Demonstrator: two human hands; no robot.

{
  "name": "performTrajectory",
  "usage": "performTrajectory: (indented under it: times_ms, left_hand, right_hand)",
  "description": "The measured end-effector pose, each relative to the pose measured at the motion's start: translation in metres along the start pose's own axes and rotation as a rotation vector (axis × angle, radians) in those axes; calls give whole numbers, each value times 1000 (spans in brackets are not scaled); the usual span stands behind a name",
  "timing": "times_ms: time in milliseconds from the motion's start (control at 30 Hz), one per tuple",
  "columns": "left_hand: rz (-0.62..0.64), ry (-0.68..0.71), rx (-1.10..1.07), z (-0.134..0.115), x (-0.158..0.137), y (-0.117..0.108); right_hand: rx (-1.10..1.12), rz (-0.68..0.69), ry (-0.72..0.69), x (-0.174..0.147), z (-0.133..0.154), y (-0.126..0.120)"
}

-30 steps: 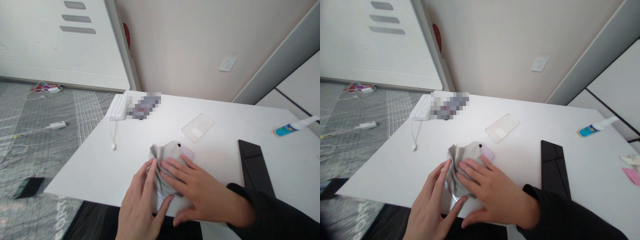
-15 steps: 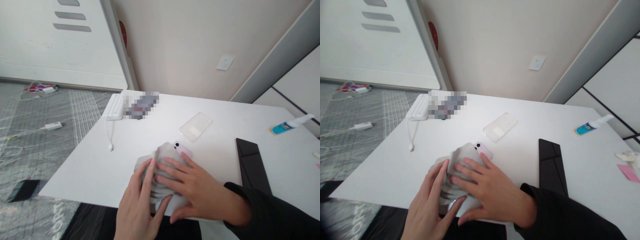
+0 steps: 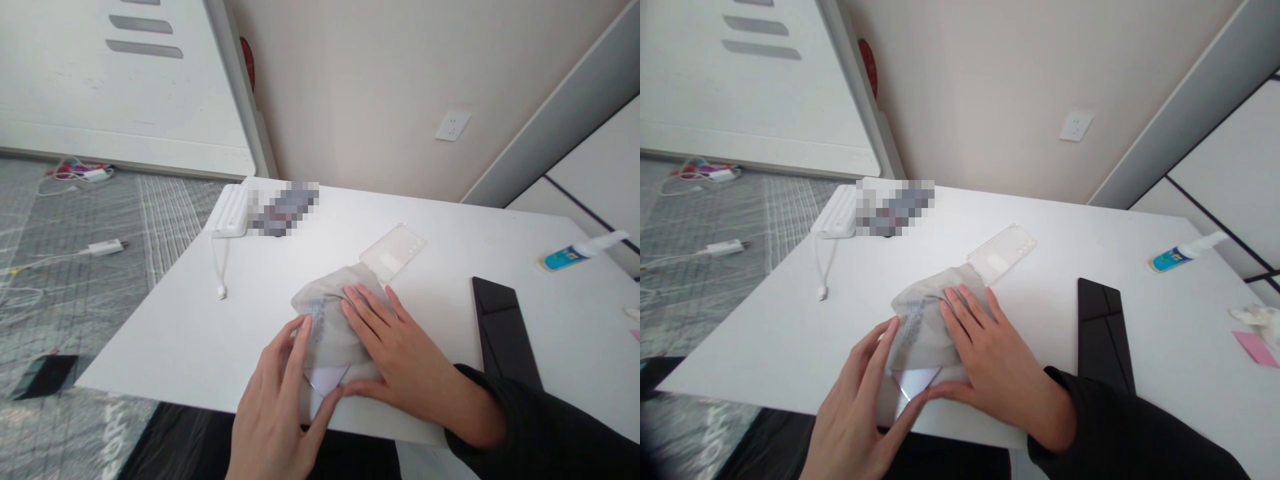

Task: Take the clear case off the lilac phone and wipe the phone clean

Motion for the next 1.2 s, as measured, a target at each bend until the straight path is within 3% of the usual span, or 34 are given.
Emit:
performTrajectory:
  times_ms: [100, 167, 300, 333, 467, 500, 667, 833, 1000, 1033, 1133, 1200]
  left_hand:
    - [5, 5, -5, 0, 0, 0]
    - [9, -2, -8, 0, -1, 1]
    - [6, -12, -21, 1, -1, 1]
    - [3, -14, -23, 1, -1, 0]
    - [14, 0, -17, 1, -1, 0]
    - [17, 4, -17, 1, 0, 0]
    - [9, -19, -21, 1, 0, 0]
    - [27, 6, -22, 0, -2, 1]
    - [9, -25, -26, 1, 0, 0]
    - [11, -24, -28, 1, 0, 0]
    - [23, -5, -29, 0, 1, 0]
    - [24, -6, -29, 0, 0, 0]
  right_hand:
    - [63, 89, -212, -4, 14, 3]
    - [96, 118, -262, -4, 16, 2]
    - [49, 21, 1, 3, -2, -3]
    - [55, 18, 7, 3, -2, -4]
    - [170, 159, -304, -3, 20, -1]
    - [182, 174, -327, -4, 21, -1]
    - [61, 33, 23, 3, -3, -4]
    - [171, 167, -317, -5, 21, -2]
    - [67, 20, 32, 2, -1, -5]
    - [69, 30, -3, 1, 1, -4]
    - [143, 127, -280, -5, 18, -1]
    - [144, 122, -264, -4, 17, -1]
Point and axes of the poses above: each hand's wrist, its own x-axis towards the middle knuckle, its own y-axis out of the palm, z = x × y, the point moved 6 cm from there along x, towards the middle knuckle, and after that the axes turned 10 degrees about y, right-handed, at the moved point
